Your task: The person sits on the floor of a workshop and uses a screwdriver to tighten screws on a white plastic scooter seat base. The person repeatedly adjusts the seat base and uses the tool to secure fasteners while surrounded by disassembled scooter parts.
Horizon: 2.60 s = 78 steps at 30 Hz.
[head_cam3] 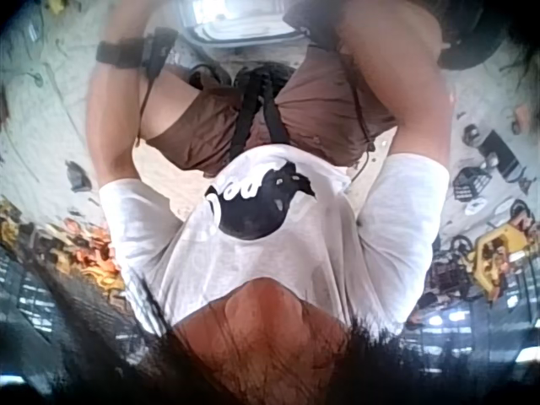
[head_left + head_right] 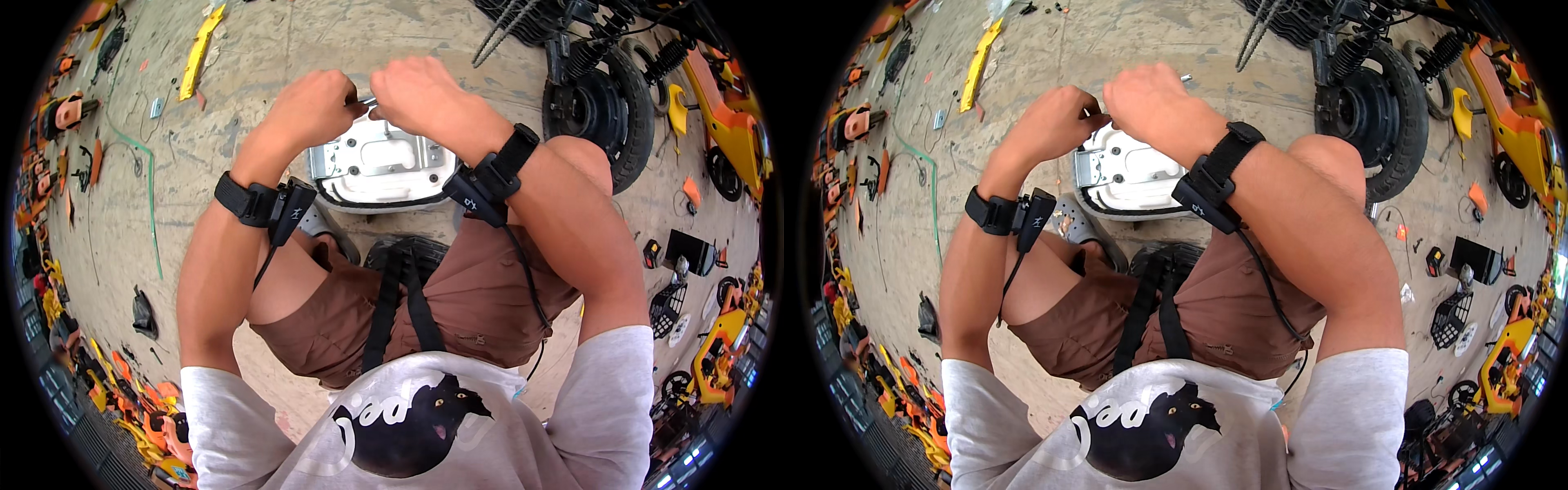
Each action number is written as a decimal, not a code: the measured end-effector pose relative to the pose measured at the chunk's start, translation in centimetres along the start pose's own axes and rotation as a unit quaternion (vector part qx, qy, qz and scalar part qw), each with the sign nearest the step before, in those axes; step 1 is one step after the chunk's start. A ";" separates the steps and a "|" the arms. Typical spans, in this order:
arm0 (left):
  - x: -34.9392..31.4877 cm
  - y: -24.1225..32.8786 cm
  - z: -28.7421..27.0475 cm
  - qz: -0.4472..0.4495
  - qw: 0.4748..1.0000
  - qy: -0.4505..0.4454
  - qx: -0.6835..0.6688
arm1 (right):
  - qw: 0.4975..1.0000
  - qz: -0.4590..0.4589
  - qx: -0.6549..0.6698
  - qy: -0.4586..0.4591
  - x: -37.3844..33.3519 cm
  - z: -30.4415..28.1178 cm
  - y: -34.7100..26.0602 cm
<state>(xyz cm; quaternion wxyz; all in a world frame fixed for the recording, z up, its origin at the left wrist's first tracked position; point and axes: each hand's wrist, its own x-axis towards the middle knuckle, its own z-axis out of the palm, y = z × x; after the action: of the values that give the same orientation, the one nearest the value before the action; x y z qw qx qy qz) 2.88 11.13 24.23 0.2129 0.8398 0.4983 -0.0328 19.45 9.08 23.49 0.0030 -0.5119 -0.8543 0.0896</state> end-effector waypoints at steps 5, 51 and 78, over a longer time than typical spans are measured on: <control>0.0 0.4 0.2 0.008 1.000 0.020 0.014 | 0.999 -0.009 0.024 0.026 0.1 0.9 0.6; 0.0 -0.9 -0.4 -0.007 1.000 0.006 0.003 | 0.995 0.020 0.078 0.065 -0.1 0.6 -1.3; 0.2 -0.3 -0.6 0.035 0.998 0.037 -0.033 | 0.999 -0.011 0.044 -0.015 -0.4 -0.2 -1.5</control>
<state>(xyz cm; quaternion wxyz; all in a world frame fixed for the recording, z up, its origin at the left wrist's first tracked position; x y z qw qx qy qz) 2.69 11.67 24.65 0.2230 0.8498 0.4770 0.0227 18.34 8.03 23.95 0.0142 -0.5003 -0.8552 0.1349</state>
